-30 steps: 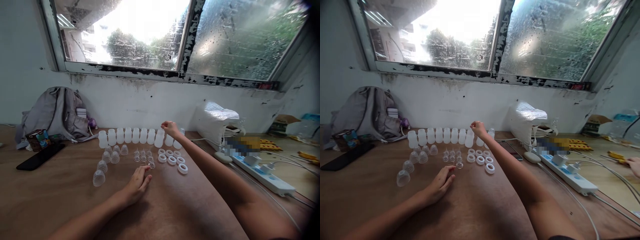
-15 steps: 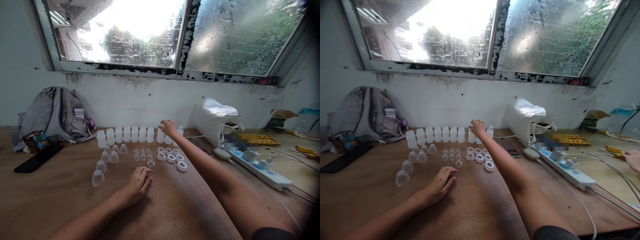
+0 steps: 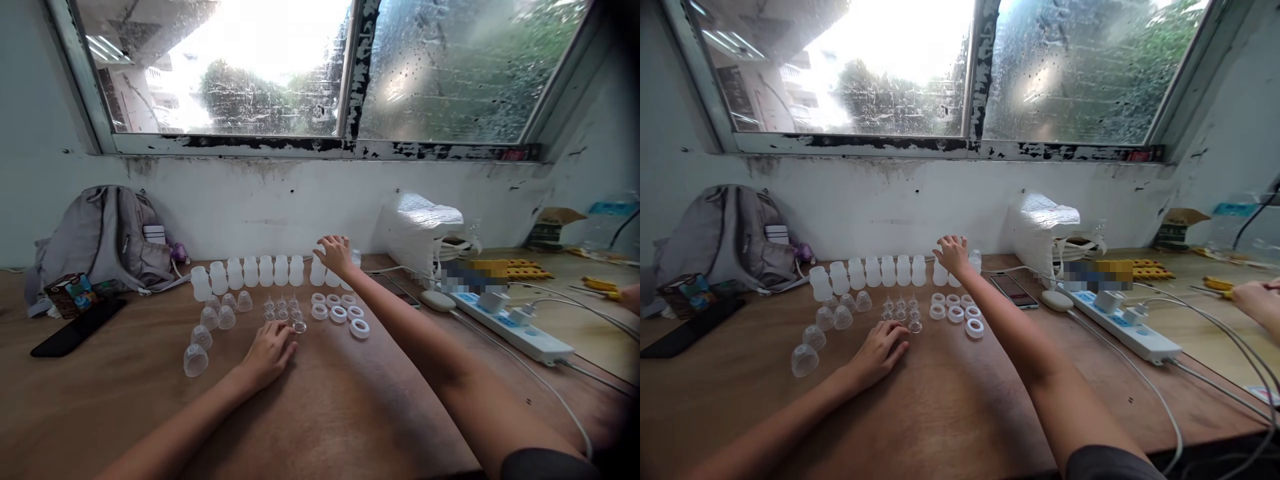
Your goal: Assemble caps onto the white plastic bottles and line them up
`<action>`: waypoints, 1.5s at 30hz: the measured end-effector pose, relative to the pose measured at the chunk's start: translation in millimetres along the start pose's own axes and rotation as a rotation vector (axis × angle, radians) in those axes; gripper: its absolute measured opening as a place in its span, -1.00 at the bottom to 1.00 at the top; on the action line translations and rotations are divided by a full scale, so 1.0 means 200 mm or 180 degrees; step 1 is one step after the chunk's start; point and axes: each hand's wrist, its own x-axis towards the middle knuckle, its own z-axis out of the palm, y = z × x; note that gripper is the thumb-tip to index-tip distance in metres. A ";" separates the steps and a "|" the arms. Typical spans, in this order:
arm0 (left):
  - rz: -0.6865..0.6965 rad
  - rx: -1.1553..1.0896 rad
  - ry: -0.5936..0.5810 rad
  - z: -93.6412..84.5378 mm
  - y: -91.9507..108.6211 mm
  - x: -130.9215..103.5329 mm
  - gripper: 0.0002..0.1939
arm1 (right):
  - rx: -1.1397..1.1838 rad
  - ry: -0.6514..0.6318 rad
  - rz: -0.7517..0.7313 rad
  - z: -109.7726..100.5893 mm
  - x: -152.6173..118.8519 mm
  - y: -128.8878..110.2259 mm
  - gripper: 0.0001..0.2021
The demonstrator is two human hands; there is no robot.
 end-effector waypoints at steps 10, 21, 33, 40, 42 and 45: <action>0.0090 0.0282 -0.0353 0.07 0.01 0.08 -0.59 | 0.0146 -0.0199 -0.0208 0.04 -0.69 -0.18 -0.75; 0.0119 0.0492 -0.0229 0.05 0.04 0.04 -0.67 | 0.0376 -0.0368 -0.0232 0.00 -0.69 -0.17 -0.85; 0.0238 0.0375 -0.0217 0.03 0.05 0.03 -0.78 | 0.0889 -0.0885 -0.0398 -0.03 -0.74 -0.23 -0.85; 0.0304 0.0299 0.0002 0.03 0.04 0.04 -0.82 | 0.1440 -0.0917 -0.0546 0.00 -0.75 -0.21 -0.83; 0.0191 0.0335 0.0110 0.02 0.04 0.04 -0.82 | 0.1676 -0.0818 -0.0449 -0.02 -0.74 -0.22 -0.80; -0.0009 0.0407 0.0363 -0.01 0.04 0.04 -0.81 | 0.2107 -0.0193 -0.0410 -0.06 -0.73 -0.26 -0.77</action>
